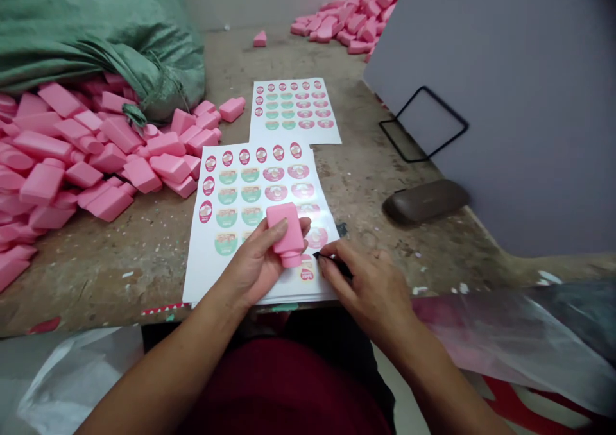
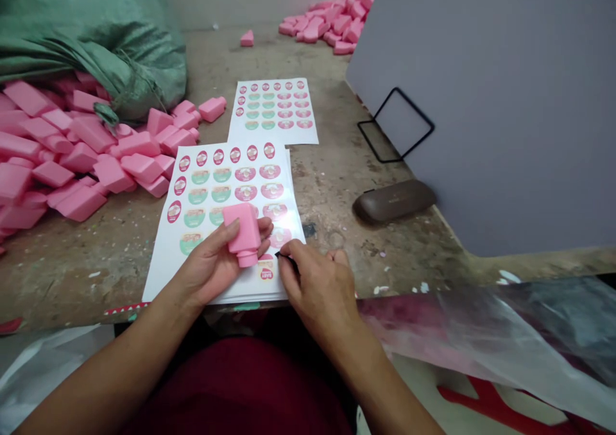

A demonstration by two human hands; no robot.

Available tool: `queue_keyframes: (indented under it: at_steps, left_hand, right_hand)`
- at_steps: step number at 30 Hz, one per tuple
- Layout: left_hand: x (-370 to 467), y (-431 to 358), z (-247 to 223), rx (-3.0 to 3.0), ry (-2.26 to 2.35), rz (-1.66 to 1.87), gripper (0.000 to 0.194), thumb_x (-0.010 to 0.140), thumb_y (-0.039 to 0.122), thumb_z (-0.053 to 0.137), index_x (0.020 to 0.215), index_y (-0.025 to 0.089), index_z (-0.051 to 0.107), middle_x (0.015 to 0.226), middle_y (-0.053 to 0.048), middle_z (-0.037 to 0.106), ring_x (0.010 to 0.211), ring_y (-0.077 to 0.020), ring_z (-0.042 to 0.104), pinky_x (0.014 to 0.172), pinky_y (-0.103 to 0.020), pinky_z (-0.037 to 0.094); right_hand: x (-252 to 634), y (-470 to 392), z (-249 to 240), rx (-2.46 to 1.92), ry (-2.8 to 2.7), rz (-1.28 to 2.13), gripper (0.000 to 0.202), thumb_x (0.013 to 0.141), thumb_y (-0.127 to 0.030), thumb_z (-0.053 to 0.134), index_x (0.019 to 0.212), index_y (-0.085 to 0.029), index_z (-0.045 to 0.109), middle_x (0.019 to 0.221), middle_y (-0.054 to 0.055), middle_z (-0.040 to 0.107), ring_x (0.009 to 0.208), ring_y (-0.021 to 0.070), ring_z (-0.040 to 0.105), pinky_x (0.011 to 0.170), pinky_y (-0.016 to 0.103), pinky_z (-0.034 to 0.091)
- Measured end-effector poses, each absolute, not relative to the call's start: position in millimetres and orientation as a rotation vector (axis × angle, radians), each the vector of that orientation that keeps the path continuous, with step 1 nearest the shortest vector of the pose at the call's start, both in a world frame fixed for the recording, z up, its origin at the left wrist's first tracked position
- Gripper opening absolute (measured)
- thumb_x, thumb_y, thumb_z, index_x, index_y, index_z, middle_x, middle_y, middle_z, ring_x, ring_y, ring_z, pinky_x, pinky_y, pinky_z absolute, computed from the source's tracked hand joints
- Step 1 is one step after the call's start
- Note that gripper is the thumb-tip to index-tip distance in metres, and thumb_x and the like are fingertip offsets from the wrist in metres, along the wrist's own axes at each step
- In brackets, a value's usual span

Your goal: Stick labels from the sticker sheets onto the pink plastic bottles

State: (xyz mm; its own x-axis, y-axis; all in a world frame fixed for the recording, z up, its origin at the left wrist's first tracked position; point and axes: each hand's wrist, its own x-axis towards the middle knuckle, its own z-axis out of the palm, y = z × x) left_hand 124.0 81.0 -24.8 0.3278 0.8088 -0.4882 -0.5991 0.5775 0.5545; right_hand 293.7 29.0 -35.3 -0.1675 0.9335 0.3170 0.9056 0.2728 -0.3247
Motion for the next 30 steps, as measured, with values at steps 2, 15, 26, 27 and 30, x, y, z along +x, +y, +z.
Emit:
queue_keyframes:
  at_steps: [2, 15, 26, 27, 30]
  left_hand:
    - [124, 80, -26, 0.318, 0.800, 0.938, 0.025, 0.089, 0.018, 0.063, 0.113, 0.012, 0.062, 0.098, -0.012, 0.075, 0.093, -0.0215, 0.071, 0.100, -0.040, 0.050]
    - [123, 78, -31, 0.321, 0.727, 0.929, 0.035, 0.087, 0.016, 0.065, 0.121, 0.008, 0.060, 0.101, -0.015, 0.075, 0.107, -0.0249, 0.068, 0.108, -0.042, 0.045]
    - [122, 78, -29, 0.301, 0.727, 0.933, 0.041, 0.084, 0.017, 0.069, 0.123, 0.009, 0.059, 0.099, -0.015, 0.075, 0.106, -0.0264, 0.069, 0.104, -0.041, 0.047]
    - [122, 78, -30, 0.304, 0.729, 0.935, 0.039, 0.085, 0.018, 0.069, 0.122, 0.008, 0.059, 0.100, -0.016, 0.075, 0.105, -0.0264, 0.069, 0.104, -0.041, 0.047]
    - [122, 78, -30, 0.314, 0.736, 0.936, 0.037, 0.085, 0.018, 0.068, 0.120, 0.008, 0.060, 0.100, -0.016, 0.075, 0.103, -0.0259, 0.070, 0.103, -0.041, 0.047]
  right_hand:
    - [293, 29, -34, -1.672, -2.109, 0.080, 0.016, 0.093, -0.023, 0.052, 0.084, -0.020, 0.065, 0.066, 0.000, 0.071, 0.052, 0.0175, 0.054, 0.061, 0.032, 0.030]
    - [288, 34, -31, -1.789, -2.079, 0.298, 0.016, 0.090, -0.025, 0.050, 0.082, -0.022, 0.064, 0.071, 0.001, 0.073, 0.059, 0.0183, 0.060, 0.062, 0.031, 0.031]
    - [293, 27, -39, -1.733, -2.031, 0.207, 0.017, 0.094, -0.028, 0.049, 0.088, -0.023, 0.064, 0.071, 0.001, 0.072, 0.060, 0.0177, 0.060, 0.062, 0.031, 0.032]
    - [293, 26, -40, -1.723, -2.047, 0.164, 0.018, 0.094, -0.027, 0.048, 0.087, -0.022, 0.064, 0.071, 0.001, 0.071, 0.059, 0.0171, 0.059, 0.063, 0.031, 0.031]
    - [291, 26, -42, -1.687, -2.077, 0.090, 0.020, 0.096, -0.026, 0.046, 0.086, -0.021, 0.063, 0.069, 0.000, 0.070, 0.056, 0.0161, 0.055, 0.065, 0.032, 0.029]
